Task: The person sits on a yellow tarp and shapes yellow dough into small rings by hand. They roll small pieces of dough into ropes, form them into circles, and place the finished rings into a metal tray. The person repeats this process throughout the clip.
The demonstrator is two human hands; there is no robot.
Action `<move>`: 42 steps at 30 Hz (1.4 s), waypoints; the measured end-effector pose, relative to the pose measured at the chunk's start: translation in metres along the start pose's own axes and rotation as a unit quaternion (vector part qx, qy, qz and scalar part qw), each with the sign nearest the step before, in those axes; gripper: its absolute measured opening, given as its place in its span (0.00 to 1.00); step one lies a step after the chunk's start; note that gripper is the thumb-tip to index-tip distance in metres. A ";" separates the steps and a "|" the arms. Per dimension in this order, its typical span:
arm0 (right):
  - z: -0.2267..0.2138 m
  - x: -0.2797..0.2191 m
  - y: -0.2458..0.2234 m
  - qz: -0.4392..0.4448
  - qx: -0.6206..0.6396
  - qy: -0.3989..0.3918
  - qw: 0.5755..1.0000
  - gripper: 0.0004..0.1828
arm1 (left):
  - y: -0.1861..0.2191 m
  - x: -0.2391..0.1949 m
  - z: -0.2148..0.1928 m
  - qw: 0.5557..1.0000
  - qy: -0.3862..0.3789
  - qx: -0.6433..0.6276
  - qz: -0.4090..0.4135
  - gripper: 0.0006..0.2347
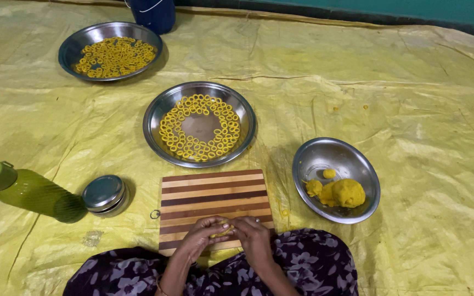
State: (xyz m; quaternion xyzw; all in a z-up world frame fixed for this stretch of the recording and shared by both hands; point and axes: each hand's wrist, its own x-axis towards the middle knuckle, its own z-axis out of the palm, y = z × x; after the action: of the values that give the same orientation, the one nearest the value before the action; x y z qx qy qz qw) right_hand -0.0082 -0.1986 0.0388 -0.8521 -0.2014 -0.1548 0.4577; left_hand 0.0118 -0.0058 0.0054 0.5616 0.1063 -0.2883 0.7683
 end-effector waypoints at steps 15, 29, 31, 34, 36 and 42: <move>0.001 0.001 -0.016 0.145 0.086 -0.074 0.983 0.23 | 0.002 0.001 -0.002 0.996 0.085 0.008 0.017 0.13; 0.006 0.001 -0.004 0.089 0.026 0.008 0.996 0.11 | 0.005 -0.004 0.005 0.999 0.048 0.009 -0.010 0.11; 0.006 0.003 -0.005 0.116 0.020 -0.005 0.993 0.11 | 0.005 -0.004 0.006 0.999 0.045 0.024 0.000 0.12; 0.006 0.003 -0.011 0.131 0.051 -0.012 0.990 0.15 | 0.003 -0.003 0.004 0.997 0.062 0.036 0.019 0.13; 0.007 0.003 -0.015 0.099 0.065 0.000 0.993 0.19 | 0.003 -0.002 0.002 0.996 0.083 0.023 0.012 0.13; 0.005 0.004 -0.010 0.021 -0.006 0.003 1.000 0.18 | 0.005 -0.004 0.004 0.995 0.091 0.034 0.010 0.13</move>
State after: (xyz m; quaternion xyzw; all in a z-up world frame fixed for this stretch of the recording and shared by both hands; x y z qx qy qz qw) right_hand -0.0092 -0.1885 0.0451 -0.8583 -0.1812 -0.1492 0.4564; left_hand 0.0107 -0.0070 0.0121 0.6125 0.1600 -0.2321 0.7385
